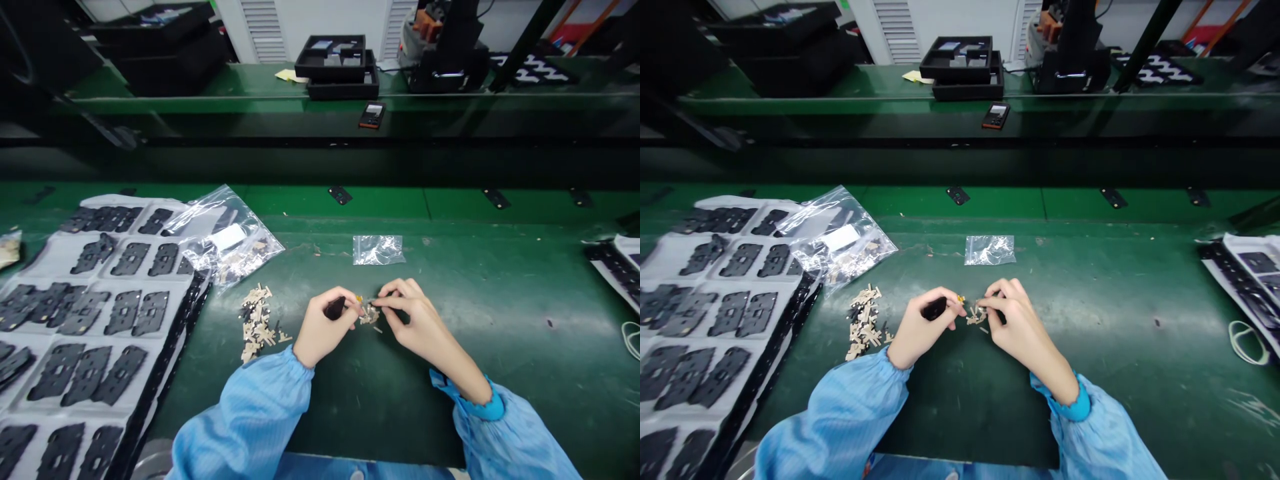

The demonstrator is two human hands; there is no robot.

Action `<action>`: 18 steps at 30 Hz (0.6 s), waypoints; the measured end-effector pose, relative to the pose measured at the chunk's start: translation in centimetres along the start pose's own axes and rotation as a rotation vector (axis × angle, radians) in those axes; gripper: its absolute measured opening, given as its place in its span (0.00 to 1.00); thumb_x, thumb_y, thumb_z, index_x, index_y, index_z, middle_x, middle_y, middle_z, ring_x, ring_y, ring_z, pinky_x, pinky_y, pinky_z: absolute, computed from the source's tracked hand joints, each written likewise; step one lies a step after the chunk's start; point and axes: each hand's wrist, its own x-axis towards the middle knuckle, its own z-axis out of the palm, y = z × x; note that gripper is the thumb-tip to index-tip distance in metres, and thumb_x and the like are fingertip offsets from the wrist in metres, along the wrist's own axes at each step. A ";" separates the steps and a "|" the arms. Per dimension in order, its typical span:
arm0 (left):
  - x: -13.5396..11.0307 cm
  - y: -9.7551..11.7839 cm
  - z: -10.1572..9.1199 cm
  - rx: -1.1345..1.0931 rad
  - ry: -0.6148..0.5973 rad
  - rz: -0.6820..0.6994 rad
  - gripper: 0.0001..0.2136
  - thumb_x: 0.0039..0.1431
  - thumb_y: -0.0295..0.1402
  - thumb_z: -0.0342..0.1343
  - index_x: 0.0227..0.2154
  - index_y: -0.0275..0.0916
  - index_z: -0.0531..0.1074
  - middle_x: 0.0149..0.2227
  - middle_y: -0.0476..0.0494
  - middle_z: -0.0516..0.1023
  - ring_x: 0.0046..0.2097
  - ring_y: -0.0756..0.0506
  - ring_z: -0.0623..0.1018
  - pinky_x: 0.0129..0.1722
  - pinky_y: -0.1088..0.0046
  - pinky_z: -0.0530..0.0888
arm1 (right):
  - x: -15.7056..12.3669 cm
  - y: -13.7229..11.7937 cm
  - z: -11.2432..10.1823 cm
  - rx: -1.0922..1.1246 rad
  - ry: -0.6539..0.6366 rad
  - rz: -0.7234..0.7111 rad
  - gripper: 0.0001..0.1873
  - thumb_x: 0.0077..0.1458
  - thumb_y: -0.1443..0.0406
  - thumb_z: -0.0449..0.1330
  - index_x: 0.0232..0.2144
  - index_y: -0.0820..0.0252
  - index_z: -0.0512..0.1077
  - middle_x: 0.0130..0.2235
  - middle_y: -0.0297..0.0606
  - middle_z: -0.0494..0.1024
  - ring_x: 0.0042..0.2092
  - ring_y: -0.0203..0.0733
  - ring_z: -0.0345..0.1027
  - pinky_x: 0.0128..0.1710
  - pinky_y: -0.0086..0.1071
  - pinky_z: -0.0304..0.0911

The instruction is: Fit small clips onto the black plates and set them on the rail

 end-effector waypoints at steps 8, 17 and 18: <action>-0.1 0.2 0.3 0.000 -0.072 -0.019 0.02 0.51 0.27 0.55 0.27 0.35 0.71 0.24 0.49 0.73 0.22 0.54 0.70 0.22 0.80 0.69 | 0.3 -0.8 1.0 0.734 -0.046 0.289 0.06 0.52 0.64 0.59 0.29 0.61 0.74 0.31 0.36 0.70 0.31 0.37 0.69 0.31 0.31 0.65; -0.7 -0.2 0.4 0.214 0.101 0.272 0.03 0.53 0.29 0.56 0.28 0.37 0.74 0.30 0.47 0.72 0.24 0.54 0.66 0.22 0.79 0.63 | 0.3 -1.4 1.2 0.809 0.018 0.311 0.07 0.50 0.63 0.62 0.27 0.62 0.73 0.30 0.34 0.68 0.28 0.34 0.66 0.29 0.30 0.66; -0.8 -0.3 0.5 0.227 0.102 0.284 0.03 0.53 0.29 0.56 0.28 0.37 0.74 0.30 0.47 0.72 0.24 0.54 0.67 0.23 0.79 0.63 | 0.3 -1.4 1.1 0.801 0.009 0.296 0.07 0.51 0.63 0.61 0.27 0.62 0.73 0.30 0.34 0.68 0.28 0.34 0.67 0.29 0.30 0.67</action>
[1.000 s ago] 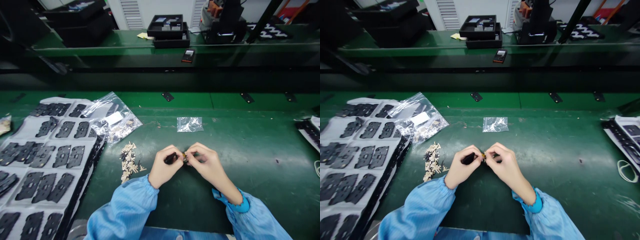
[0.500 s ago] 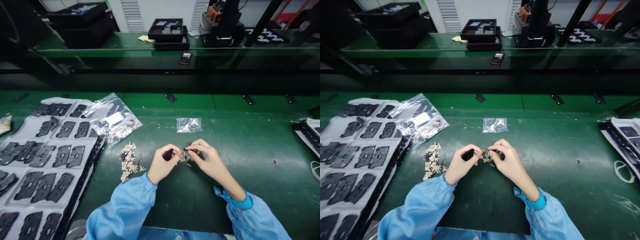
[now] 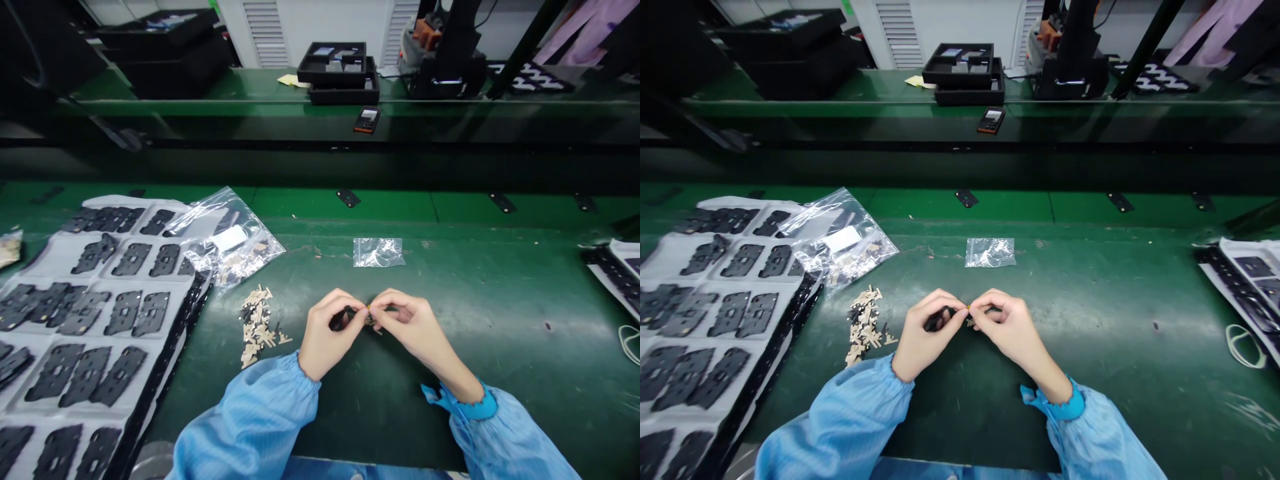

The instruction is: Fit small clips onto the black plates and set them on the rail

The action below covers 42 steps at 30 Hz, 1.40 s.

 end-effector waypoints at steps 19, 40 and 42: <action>0.4 -0.4 -0.4 0.179 -0.041 0.028 0.07 0.54 0.25 0.51 0.29 0.38 0.74 0.31 0.47 0.73 0.27 0.53 0.69 0.27 0.78 0.65 | 0.4 -0.6 -1.6 -0.007 0.283 -0.011 0.08 0.47 0.62 0.64 0.26 0.61 0.74 0.30 0.36 0.73 0.29 0.36 0.68 0.31 0.30 0.70; -0.2 -0.3 -0.2 0.258 -0.056 0.139 0.05 0.55 0.27 0.52 0.32 0.39 0.73 0.30 0.46 0.73 0.31 0.49 0.73 0.33 0.75 0.69 | 0.6 0.3 -0.6 -0.103 0.233 0.000 0.11 0.45 0.58 0.64 0.24 0.62 0.73 0.27 0.35 0.70 0.29 0.37 0.67 0.27 0.30 0.70; -0.3 0.1 -0.1 0.206 0.015 0.176 0.05 0.55 0.27 0.53 0.32 0.39 0.73 0.31 0.45 0.72 0.32 0.49 0.73 0.33 0.76 0.70 | 0.5 0.4 -0.2 -0.074 0.234 0.010 0.12 0.45 0.58 0.64 0.24 0.62 0.73 0.26 0.34 0.69 0.27 0.36 0.67 0.26 0.30 0.70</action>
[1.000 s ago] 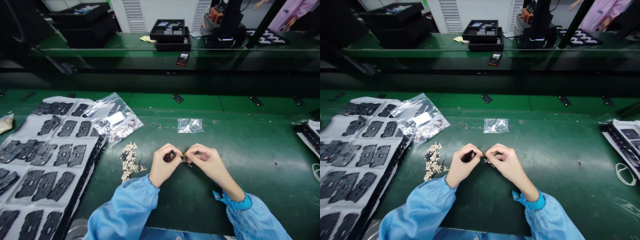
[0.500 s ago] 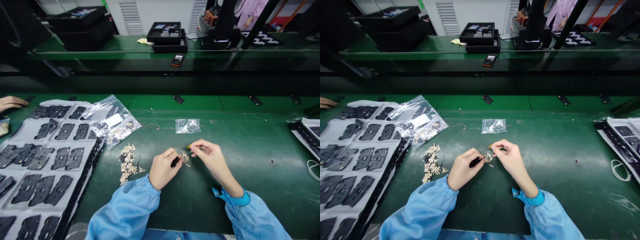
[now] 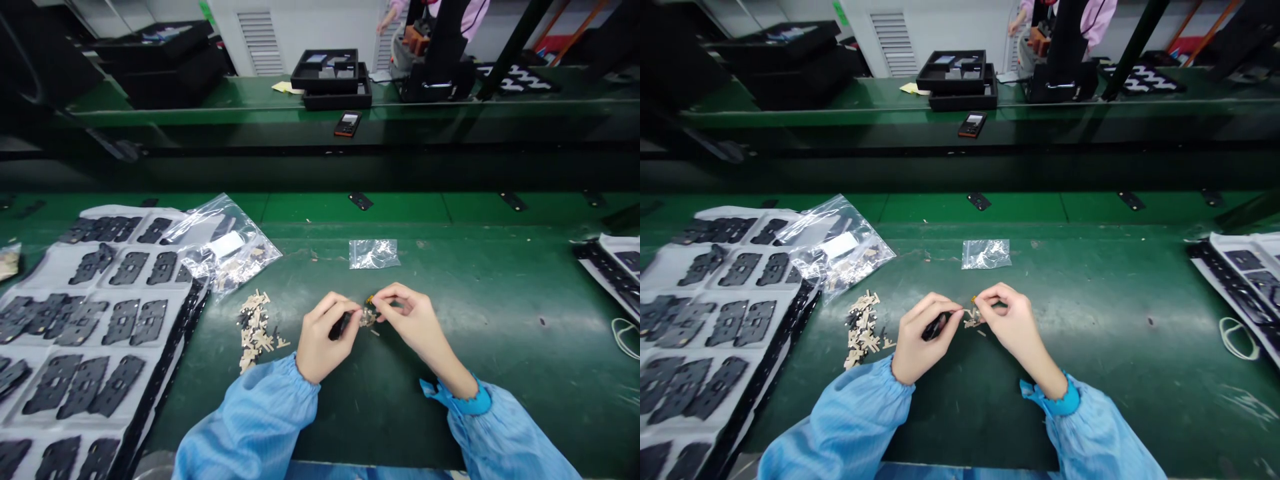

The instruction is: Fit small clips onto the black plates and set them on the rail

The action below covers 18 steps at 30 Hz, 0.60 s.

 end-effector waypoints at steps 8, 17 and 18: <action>-0.8 0.1 0.9 -0.049 0.058 0.014 0.09 0.55 0.26 0.53 0.37 0.40 0.74 0.32 0.45 0.72 0.32 0.50 0.73 0.32 0.76 0.70 | -0.7 0.5 0.6 0.115 -0.111 0.065 0.11 0.46 0.58 0.64 0.27 0.62 0.73 0.27 0.34 0.73 0.27 0.37 0.70 0.30 0.31 0.72; 0.1 -0.4 0.6 -0.278 0.062 -0.228 0.08 0.55 0.29 0.54 0.36 0.40 0.77 0.32 0.45 0.73 0.29 0.51 0.71 0.28 0.77 0.68 | -0.9 0.0 1.0 0.271 -0.128 0.055 0.11 0.46 0.60 0.64 0.33 0.60 0.76 0.36 0.37 0.72 0.37 0.39 0.71 0.36 0.35 0.74; 0.3 -0.5 0.6 -0.374 0.040 -0.307 0.07 0.55 0.30 0.55 0.34 0.39 0.77 0.31 0.46 0.72 0.26 0.53 0.68 0.24 0.77 0.66 | -0.9 0.0 0.9 0.270 -0.112 0.064 0.10 0.47 0.61 0.64 0.32 0.60 0.76 0.35 0.37 0.72 0.36 0.39 0.70 0.35 0.34 0.74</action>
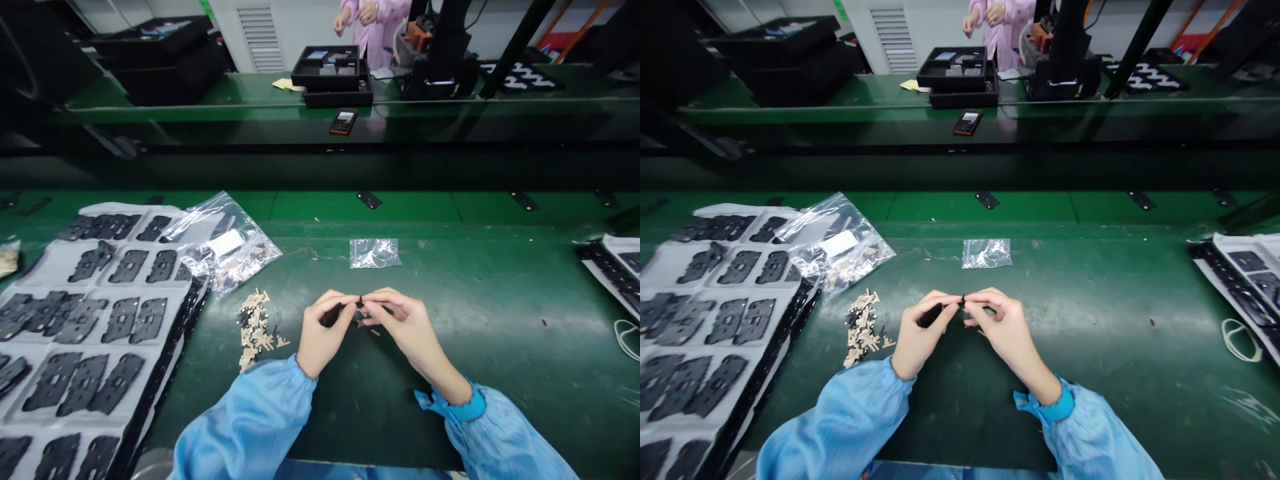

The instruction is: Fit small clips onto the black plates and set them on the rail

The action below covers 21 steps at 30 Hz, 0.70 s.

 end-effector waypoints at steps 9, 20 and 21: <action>0.2 0.2 0.2 -0.400 -0.105 -0.308 0.07 0.52 0.33 0.58 0.30 0.34 0.76 0.25 0.50 0.67 0.22 0.56 0.62 0.21 0.78 0.59 | 0.2 0.0 -0.3 0.064 -0.021 0.121 0.09 0.47 0.62 0.64 0.28 0.62 0.74 0.27 0.34 0.71 0.29 0.34 0.65 0.24 0.25 0.68; 0.7 -0.1 -0.8 -0.578 0.076 -0.359 0.01 0.46 0.25 0.50 0.23 0.36 0.64 0.22 0.54 0.69 0.21 0.49 0.75 0.23 0.75 0.71 | -0.3 -0.2 0.2 0.066 0.056 -0.032 0.04 0.50 0.65 0.63 0.27 0.61 0.74 0.30 0.33 0.68 0.28 0.32 0.64 0.23 0.25 0.65; 0.9 -0.1 -0.9 -0.558 0.112 -0.375 0.01 0.46 0.26 0.51 0.24 0.36 0.65 0.21 0.54 0.70 0.23 0.49 0.77 0.25 0.74 0.72 | -0.5 -0.4 0.2 0.078 0.038 -0.011 0.04 0.51 0.65 0.62 0.28 0.61 0.74 0.30 0.34 0.68 0.29 0.33 0.64 0.23 0.25 0.65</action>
